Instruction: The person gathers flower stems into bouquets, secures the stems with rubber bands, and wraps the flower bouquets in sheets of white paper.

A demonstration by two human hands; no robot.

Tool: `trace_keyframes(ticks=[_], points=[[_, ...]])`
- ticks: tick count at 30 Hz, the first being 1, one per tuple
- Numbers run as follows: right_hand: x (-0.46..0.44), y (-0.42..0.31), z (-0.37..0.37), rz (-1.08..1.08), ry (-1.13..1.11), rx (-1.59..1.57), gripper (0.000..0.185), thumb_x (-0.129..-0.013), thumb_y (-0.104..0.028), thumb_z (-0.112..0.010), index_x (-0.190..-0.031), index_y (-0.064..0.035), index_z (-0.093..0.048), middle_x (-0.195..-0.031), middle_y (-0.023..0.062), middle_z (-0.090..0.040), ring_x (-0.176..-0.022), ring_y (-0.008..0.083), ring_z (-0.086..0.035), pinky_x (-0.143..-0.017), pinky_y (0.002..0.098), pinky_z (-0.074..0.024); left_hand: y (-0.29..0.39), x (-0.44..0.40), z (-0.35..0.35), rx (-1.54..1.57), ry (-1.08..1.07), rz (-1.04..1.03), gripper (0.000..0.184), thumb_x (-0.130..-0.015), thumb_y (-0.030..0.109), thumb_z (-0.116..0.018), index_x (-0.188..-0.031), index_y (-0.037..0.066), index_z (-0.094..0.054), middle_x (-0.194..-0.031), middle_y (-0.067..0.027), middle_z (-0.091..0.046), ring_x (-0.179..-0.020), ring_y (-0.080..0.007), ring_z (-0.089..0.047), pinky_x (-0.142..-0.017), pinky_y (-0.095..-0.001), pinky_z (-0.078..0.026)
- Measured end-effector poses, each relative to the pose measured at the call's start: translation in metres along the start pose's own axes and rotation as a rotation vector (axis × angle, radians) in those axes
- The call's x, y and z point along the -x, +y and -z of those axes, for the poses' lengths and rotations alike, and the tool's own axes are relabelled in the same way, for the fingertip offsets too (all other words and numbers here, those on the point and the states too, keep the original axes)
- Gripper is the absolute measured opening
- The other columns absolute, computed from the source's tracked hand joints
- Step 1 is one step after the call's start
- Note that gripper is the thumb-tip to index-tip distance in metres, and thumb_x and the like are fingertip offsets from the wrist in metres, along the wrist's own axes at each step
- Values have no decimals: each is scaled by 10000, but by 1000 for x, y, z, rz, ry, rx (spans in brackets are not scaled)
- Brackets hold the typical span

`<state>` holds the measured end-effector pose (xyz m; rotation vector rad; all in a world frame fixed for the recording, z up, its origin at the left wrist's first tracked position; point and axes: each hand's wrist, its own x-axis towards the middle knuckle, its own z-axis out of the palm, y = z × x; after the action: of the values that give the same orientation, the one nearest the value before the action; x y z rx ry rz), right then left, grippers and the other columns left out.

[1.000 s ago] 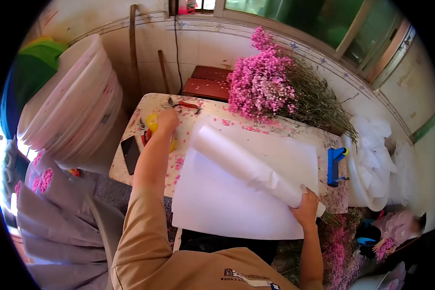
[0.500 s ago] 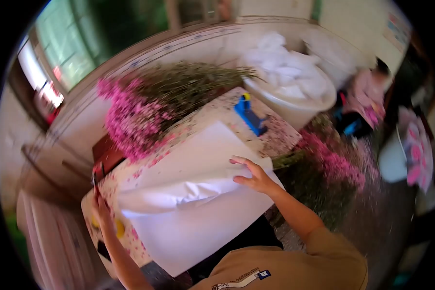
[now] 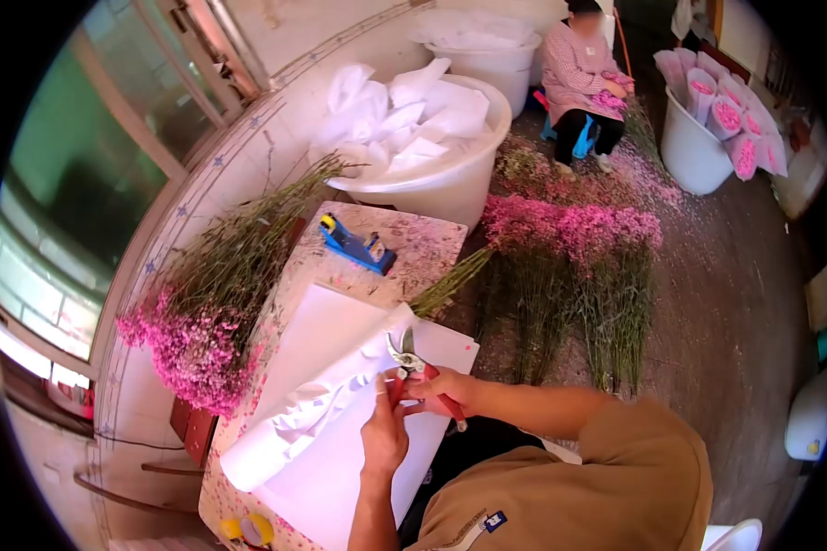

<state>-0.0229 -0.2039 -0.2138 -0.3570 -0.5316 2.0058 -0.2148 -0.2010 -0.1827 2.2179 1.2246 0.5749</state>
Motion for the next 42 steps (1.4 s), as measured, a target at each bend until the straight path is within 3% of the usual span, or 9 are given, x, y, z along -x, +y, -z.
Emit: trace_keyframes(ticks=[3,5,8,12,15,27,32,36,42], points=[[29,-11,42,-26,159,81,413,-961,-229,-701,-1325,-75,-584,-1198,87,-688,-1126,227,-656,-1032,441,-495,20,-37,2,-252,-304,-11,589,-933,181,-691,-1447,-11,-475,-1202,-203,-670,-957,-378,-693,-805,-440,-548],[44,-20,86,12,347,270,335,-976,-207,-670,-1246,-19,-602,-1151,129,-697,-1120,284,-668,-1038,447,-497,13,-58,-10,-391,85,-331,575,-882,237,-744,-1385,28,-560,-1150,-157,-673,-1064,-342,-645,-956,-478,-467],[71,-46,144,-35,629,501,308,-971,-317,-694,-1103,-39,-685,-980,110,-727,-859,201,-700,-831,421,-545,-6,-93,-15,-657,163,-249,760,-792,224,-806,-1467,91,-482,-1408,-137,-553,-1333,-343,-478,-1133,-575,-306],[102,-99,215,-61,807,695,154,-888,-34,-655,-1030,-38,-596,-823,61,-624,-693,203,-644,-640,380,-537,-59,-124,-14,-734,141,-250,781,-758,226,-822,-1459,119,-493,-1420,-122,-547,-1335,-322,-480,-1135,-550,-315],[108,-154,225,-163,938,803,213,-801,3,-633,-1002,-39,-576,-863,103,-614,-727,227,-621,-605,382,-490,-60,-133,-12,-676,106,-229,745,-755,245,-824,-1425,127,-522,-1407,-120,-560,-1311,-317,-502,-1122,-547,-329],[58,-219,241,89,742,945,322,-754,12,-626,-1072,-15,-584,-872,86,-628,-732,212,-596,-646,363,-502,-64,-143,-4,-617,80,-252,700,-752,246,-816,-1385,116,-550,-1357,-107,-605,-1246,-304,-552,-1087,-482,-371],[73,-222,225,-99,772,1162,78,-941,-96,-663,-965,-23,-647,-833,82,-685,-741,214,-646,-749,412,-516,-63,-150,0,-616,28,-220,696,-747,248,-817,-1381,128,-555,-1344,-100,-613,-1230,-300,-563,-1073,-479,-380],[92,-202,233,-110,928,1305,141,-957,-137,-678,-867,-35,-640,-719,67,-643,-680,206,-633,-710,412,-516,-63,-155,2,-587,-28,-175,701,-738,256,-825,-1375,136,-559,-1321,-90,-624,-1213,-295,-572,-1060,-478,-388],[85,-196,250,144,782,802,134,-872,-54,-671,-991,-31,-613,-839,80,-636,-689,178,-611,-637,377,-495,-66,-154,0,-584,7,-202,678,-744,255,-821,-1362,137,-566,-1312,-84,-627,-1202,-297,-575,-1058,-481,-389]])
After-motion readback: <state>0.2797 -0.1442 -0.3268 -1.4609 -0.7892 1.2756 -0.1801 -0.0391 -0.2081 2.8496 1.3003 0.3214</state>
